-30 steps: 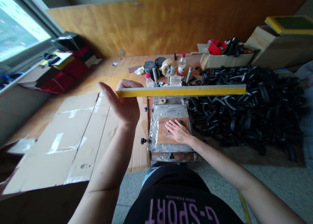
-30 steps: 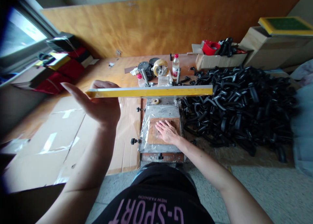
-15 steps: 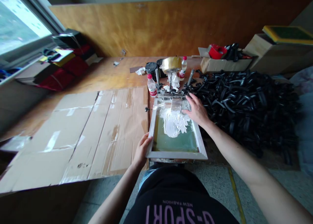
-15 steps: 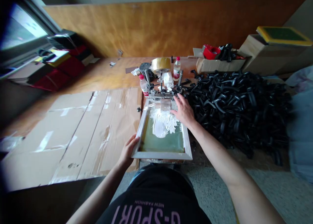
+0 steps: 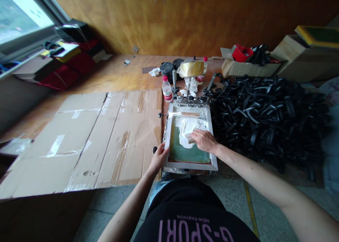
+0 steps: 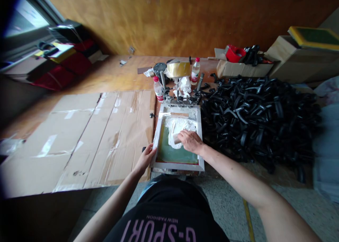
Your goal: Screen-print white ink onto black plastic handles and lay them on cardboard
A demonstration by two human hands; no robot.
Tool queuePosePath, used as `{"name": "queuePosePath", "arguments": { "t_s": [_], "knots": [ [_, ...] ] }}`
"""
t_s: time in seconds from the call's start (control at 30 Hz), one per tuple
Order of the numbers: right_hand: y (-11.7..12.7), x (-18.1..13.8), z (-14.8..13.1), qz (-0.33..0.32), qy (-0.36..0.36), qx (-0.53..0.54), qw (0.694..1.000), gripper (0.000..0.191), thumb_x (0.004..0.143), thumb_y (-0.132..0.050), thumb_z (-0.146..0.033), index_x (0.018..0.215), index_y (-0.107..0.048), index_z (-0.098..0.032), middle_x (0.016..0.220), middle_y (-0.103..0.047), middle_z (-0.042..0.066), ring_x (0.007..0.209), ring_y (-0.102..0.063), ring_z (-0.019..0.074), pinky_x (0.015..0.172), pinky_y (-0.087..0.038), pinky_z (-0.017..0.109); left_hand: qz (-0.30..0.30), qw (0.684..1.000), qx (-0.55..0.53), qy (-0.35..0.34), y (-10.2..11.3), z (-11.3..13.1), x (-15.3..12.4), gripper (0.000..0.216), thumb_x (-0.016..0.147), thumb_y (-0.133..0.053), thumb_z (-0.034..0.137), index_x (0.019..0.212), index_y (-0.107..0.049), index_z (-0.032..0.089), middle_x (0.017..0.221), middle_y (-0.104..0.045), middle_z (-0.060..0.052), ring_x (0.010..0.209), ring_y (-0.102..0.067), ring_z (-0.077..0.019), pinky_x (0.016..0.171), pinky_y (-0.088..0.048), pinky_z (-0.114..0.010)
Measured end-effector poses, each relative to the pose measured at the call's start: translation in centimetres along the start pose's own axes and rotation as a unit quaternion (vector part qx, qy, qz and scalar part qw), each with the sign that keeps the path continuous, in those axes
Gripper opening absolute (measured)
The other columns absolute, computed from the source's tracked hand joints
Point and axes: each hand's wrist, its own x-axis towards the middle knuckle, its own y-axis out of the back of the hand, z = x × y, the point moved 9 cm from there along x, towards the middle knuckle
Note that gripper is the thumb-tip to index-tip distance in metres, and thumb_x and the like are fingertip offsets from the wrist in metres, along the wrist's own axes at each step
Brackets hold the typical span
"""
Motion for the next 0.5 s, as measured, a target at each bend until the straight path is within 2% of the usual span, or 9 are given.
{"name": "queuePosePath", "arguments": {
  "t_s": [0.07,0.13,0.3,0.43,0.5],
  "knots": [
    [0.5,-1.4,-1.3,-0.020,0.060,0.006,0.998,0.026,0.080,-0.046,-0.003,0.094,-0.065,-0.015,0.094,-0.066,0.009,0.088,-0.058,0.0213,0.072,-0.041,0.030,0.002,1.000,0.000,0.000,0.1,-0.2,0.1,0.060,0.074,-0.065,0.059,0.117,-0.057,0.018,0.085,-0.068,-0.003,0.076,-0.064,-0.0181,0.066,-0.048,-0.027],
    [1.2,-1.7,-1.4,-0.029,0.083,0.018,0.996,0.022,0.079,-0.050,-0.005,0.089,-0.065,-0.016,0.090,-0.066,0.007,0.085,-0.058,0.0200,0.069,-0.039,0.029,0.007,1.000,0.001,0.000,0.2,-0.3,0.2,0.061,0.074,-0.065,0.059,0.118,-0.057,0.017,0.084,-0.068,-0.003,0.076,-0.064,-0.0180,0.066,-0.048,-0.027],
    [2.5,-0.1,0.6,0.061,-0.009,0.004,0.998,0.015,0.082,-0.053,-0.008,0.087,-0.064,-0.017,0.088,-0.066,0.007,0.086,-0.057,0.0202,0.068,-0.039,0.029,0.017,1.000,-0.006,-0.005,0.2,-0.2,0.0,0.059,0.075,-0.066,0.057,0.117,-0.059,0.017,0.094,-0.069,-0.005,0.081,-0.064,-0.0178,0.069,-0.049,-0.026],
    [1.0,-0.9,-1.6,0.059,0.052,-0.001,0.997,0.019,0.081,-0.052,-0.005,0.090,-0.066,-0.015,0.088,-0.066,0.008,0.084,-0.057,0.0201,0.066,-0.040,0.029,0.017,1.000,-0.008,0.003,0.2,-0.4,0.1,0.063,0.074,-0.066,0.058,0.120,-0.058,0.016,0.096,-0.070,-0.007,0.082,-0.064,-0.0188,0.069,-0.049,-0.027],
    [1.2,-0.7,-1.6,0.058,0.043,0.027,0.997,0.014,0.083,-0.055,-0.009,0.089,-0.066,-0.017,0.086,-0.066,0.006,0.082,-0.059,0.0192,0.066,-0.041,0.029,0.019,1.000,-0.008,-0.001,0.2,-0.1,-0.1,0.065,0.074,-0.066,0.058,0.122,-0.057,0.015,0.095,-0.070,-0.007,0.083,-0.065,-0.0194,0.069,-0.050,-0.027]
  ]
}}
